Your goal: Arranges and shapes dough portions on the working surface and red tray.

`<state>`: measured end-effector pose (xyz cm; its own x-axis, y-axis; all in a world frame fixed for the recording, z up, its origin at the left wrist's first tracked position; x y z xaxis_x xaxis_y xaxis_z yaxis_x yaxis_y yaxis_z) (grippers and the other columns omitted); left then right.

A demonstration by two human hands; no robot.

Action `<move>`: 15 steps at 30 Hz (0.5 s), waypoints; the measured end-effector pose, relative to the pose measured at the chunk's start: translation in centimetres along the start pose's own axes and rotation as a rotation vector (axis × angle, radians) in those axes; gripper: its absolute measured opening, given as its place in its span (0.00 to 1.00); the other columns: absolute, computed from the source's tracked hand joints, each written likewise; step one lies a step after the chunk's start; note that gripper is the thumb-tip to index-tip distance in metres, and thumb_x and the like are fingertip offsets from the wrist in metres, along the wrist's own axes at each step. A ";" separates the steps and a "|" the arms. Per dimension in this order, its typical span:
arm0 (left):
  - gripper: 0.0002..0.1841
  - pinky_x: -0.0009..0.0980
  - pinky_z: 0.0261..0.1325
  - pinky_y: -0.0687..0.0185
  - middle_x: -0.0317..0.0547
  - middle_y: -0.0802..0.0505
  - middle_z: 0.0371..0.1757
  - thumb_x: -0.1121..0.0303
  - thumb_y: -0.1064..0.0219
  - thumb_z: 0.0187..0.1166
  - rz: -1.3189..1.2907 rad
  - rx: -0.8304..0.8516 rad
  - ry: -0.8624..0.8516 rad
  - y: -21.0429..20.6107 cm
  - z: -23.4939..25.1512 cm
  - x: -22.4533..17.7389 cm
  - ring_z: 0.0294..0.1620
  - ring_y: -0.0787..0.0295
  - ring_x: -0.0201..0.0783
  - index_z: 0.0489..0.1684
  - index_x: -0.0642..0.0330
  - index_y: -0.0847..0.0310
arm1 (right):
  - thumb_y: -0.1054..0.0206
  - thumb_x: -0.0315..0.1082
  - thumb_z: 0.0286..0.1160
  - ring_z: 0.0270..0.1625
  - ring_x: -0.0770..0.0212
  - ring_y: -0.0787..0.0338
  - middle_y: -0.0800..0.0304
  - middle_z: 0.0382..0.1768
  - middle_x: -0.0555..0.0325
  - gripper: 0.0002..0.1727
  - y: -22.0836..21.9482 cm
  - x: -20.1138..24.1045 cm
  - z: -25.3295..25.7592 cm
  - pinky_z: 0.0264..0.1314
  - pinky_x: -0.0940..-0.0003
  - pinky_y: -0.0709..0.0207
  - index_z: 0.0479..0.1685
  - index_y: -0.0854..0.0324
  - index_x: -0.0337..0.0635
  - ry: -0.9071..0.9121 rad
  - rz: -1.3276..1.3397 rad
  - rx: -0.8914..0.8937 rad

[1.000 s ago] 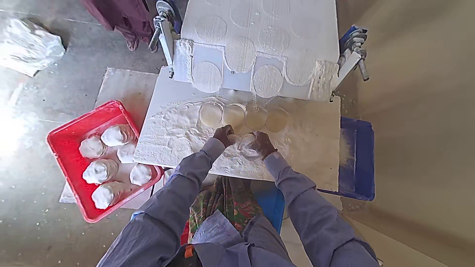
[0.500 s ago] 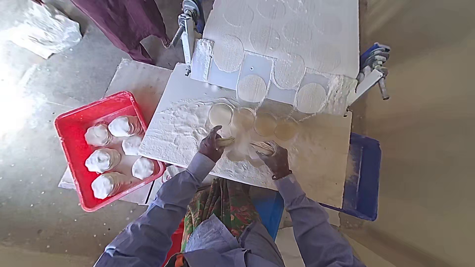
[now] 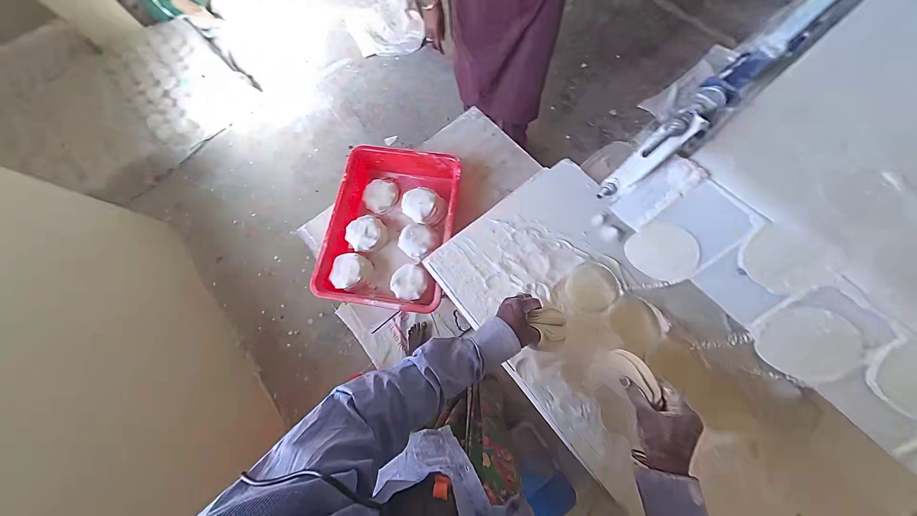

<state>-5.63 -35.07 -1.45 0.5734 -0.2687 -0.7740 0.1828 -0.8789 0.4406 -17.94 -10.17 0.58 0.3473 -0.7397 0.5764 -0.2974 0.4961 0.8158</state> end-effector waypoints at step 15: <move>0.15 0.38 0.51 0.13 0.58 0.08 0.48 0.76 0.30 0.79 -0.794 -0.556 0.113 29.5 -5.9 19.8 0.42 0.11 0.39 0.60 0.75 0.19 | 0.25 0.24 0.68 0.42 0.72 0.07 0.05 0.41 0.58 0.16 -20.0 38.4 6.2 0.47 0.73 0.11 0.56 0.13 0.37 0.149 0.643 0.577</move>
<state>15.82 -63.96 -1.10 0.1888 0.3865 -0.9028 0.8831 -0.4689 -0.0161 -4.13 -51.29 6.05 0.0582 -0.3083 0.9495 -0.8648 0.4596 0.2022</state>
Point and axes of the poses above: each hand's wrist, its own z-axis towards the middle knuckle, its own y-axis out of the back of the hand, x = y × z, the point moved 6 cm from there along z, towards the middle knuckle
